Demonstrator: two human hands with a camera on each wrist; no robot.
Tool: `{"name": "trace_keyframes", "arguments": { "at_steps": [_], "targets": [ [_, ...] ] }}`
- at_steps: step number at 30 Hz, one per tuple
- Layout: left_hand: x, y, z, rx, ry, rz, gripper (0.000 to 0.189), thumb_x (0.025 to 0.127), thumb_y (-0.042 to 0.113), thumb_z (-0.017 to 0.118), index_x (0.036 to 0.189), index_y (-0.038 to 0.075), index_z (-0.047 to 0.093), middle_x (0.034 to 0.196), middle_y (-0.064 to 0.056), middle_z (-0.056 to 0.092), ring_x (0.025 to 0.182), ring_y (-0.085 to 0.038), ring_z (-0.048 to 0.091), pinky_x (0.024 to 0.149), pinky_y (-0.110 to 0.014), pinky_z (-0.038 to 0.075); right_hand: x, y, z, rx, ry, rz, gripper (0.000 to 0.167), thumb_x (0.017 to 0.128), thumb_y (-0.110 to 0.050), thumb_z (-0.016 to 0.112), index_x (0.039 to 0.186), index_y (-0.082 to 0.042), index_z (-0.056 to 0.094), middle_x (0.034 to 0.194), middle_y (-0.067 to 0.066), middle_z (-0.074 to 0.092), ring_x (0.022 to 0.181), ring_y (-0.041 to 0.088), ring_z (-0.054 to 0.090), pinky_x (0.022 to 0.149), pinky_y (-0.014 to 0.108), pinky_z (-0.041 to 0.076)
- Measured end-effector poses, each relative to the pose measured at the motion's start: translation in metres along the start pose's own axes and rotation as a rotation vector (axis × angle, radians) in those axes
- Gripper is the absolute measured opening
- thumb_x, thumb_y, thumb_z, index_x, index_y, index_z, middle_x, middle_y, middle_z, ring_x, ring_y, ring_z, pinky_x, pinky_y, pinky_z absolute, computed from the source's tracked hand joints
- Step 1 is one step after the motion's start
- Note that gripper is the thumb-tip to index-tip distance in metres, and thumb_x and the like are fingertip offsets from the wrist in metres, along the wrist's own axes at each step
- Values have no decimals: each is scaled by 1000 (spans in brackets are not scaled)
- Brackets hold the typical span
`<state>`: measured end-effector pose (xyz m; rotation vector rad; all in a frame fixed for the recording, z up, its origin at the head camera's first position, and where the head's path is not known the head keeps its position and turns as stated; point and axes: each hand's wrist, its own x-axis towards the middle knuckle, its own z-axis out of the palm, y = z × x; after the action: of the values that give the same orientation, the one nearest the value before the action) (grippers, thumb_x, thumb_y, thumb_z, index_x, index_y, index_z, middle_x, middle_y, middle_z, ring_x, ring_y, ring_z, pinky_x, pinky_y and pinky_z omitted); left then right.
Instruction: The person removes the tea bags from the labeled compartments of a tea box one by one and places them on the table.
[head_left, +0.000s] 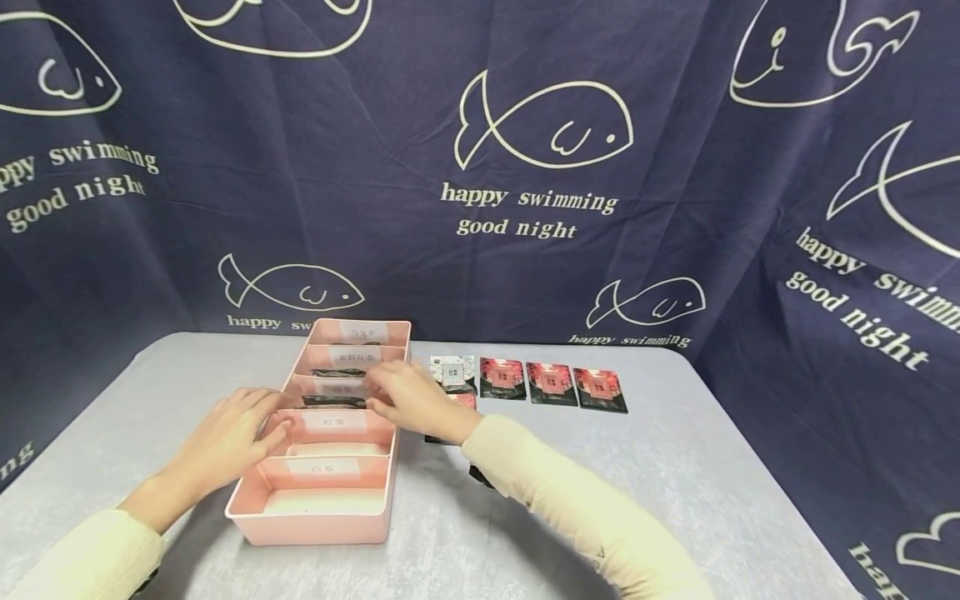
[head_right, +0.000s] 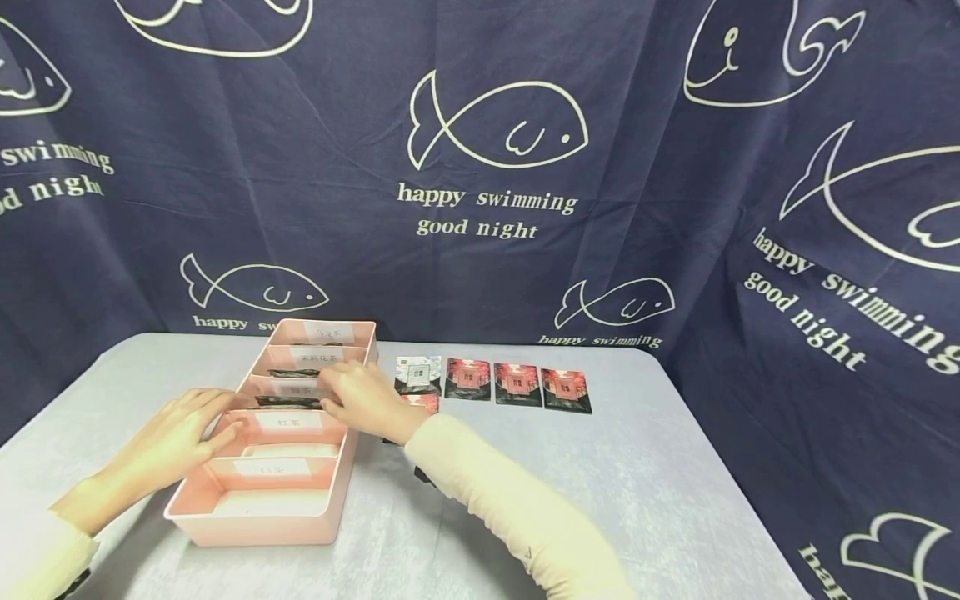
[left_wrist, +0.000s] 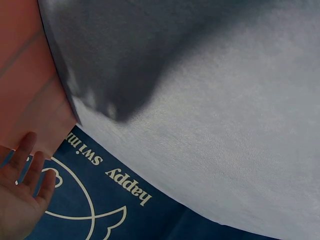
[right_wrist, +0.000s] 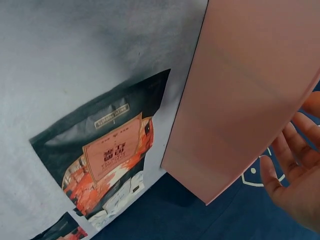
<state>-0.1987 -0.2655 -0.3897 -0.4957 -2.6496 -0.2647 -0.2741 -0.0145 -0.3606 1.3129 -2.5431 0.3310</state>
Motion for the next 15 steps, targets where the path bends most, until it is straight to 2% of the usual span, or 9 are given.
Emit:
{"name": "trace_keyframes", "arguments": {
  "at_steps": [6,15],
  "targets": [
    [0,0,-1,-1,2,0,34,83,27,60,106,3,60,106,-15,62,103,-34,52,87,-51,40,2,-3,3,1,-13,11,20,88,-26,59,105,-16,62,92,-7,63,87,8,55,72,21,41],
    [0,1,-1,-4,-9,-8,33,84,26,59,107,3,60,107,-15,62,105,-35,52,88,-52,39,6,-6,4,-19,-18,5,12,87,-26,59,95,-16,60,81,-7,59,81,9,54,68,21,40]
  ]
}}
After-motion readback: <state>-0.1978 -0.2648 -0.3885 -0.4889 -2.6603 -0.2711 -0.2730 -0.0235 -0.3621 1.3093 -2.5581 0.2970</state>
